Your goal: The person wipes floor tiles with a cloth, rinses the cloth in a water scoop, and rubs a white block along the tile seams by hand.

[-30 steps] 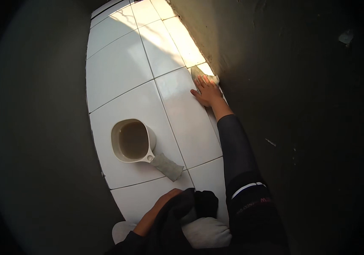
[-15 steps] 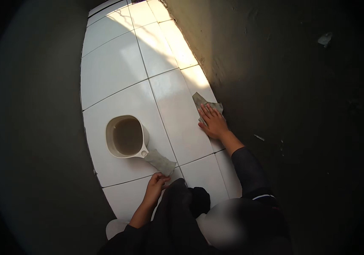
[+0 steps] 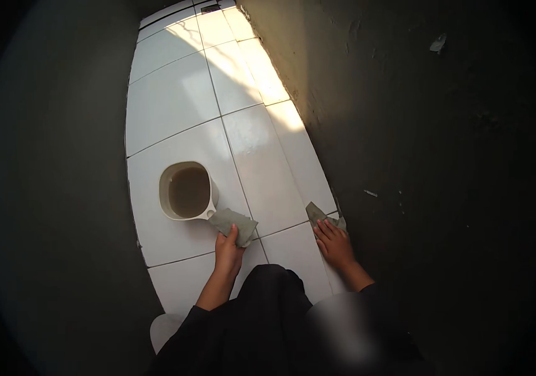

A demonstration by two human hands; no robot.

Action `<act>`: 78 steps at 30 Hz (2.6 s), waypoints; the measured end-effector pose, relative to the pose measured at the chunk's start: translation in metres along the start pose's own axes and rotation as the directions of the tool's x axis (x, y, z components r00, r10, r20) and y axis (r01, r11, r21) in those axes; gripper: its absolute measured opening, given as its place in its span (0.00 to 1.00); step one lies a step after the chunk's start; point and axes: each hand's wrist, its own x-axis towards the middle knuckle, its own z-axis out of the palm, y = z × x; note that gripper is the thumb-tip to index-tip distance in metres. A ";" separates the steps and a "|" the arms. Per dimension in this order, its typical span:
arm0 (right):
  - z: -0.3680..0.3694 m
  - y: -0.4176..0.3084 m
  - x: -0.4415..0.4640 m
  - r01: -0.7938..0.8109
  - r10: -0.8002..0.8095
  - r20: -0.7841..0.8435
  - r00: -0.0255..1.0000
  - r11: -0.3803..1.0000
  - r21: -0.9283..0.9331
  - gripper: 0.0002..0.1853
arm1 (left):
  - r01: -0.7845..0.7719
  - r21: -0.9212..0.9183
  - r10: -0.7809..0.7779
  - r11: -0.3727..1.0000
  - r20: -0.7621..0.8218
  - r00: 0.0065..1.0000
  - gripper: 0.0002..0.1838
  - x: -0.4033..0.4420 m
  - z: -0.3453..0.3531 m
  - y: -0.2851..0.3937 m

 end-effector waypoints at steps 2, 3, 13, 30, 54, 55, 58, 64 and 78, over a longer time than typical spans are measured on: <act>0.002 -0.001 -0.011 0.003 -0.001 -0.050 0.999 0.999 0.040 0.16 | -0.056 -0.081 0.058 0.995 0.019 0.998 0.21 0.005 -0.005 -0.004; -0.001 -0.002 -0.015 -0.018 0.025 -0.102 0.994 0.997 0.069 0.14 | -0.082 -0.084 0.087 0.993 0.052 0.995 0.21 0.007 -0.005 -0.004; -0.038 -0.005 -0.012 -0.177 0.429 -0.317 0.846 0.787 0.591 0.16 | -0.191 -0.027 0.193 0.981 0.084 0.978 0.16 0.002 -0.031 -0.017; -0.110 -0.041 0.001 0.082 0.759 -0.126 0.639 0.096 0.992 0.23 | -0.035 0.408 -0.147 0.912 0.405 0.903 0.30 -0.086 -0.014 -0.060; -0.141 -0.145 0.091 0.047 0.147 -0.003 0.989 -0.292 0.955 0.19 | -0.085 0.375 -0.025 0.923 0.278 0.960 0.27 -0.112 -0.066 -0.044; -0.143 -0.157 0.099 0.003 0.097 0.035 0.995 -0.368 0.930 0.21 | -0.095 0.341 0.012 0.935 0.239 0.971 0.27 -0.114 -0.069 -0.037; -0.133 -0.185 0.120 -0.088 -0.028 0.084 0.996 -0.333 0.939 0.25 | -0.126 0.289 0.086 0.949 0.147 0.985 0.26 -0.115 -0.082 -0.034; -0.118 -0.245 0.151 0.143 -0.433 -0.092 0.897 0.087 0.986 0.26 | -0.168 0.271 0.169 0.948 0.021 0.985 0.27 -0.112 -0.109 -0.050; -0.029 -0.287 0.169 0.670 -0.681 0.119 0.722 0.732 0.123 0.14 | -0.059 0.323 -0.008 0.945 0.201 0.980 0.28 -0.105 -0.118 -0.057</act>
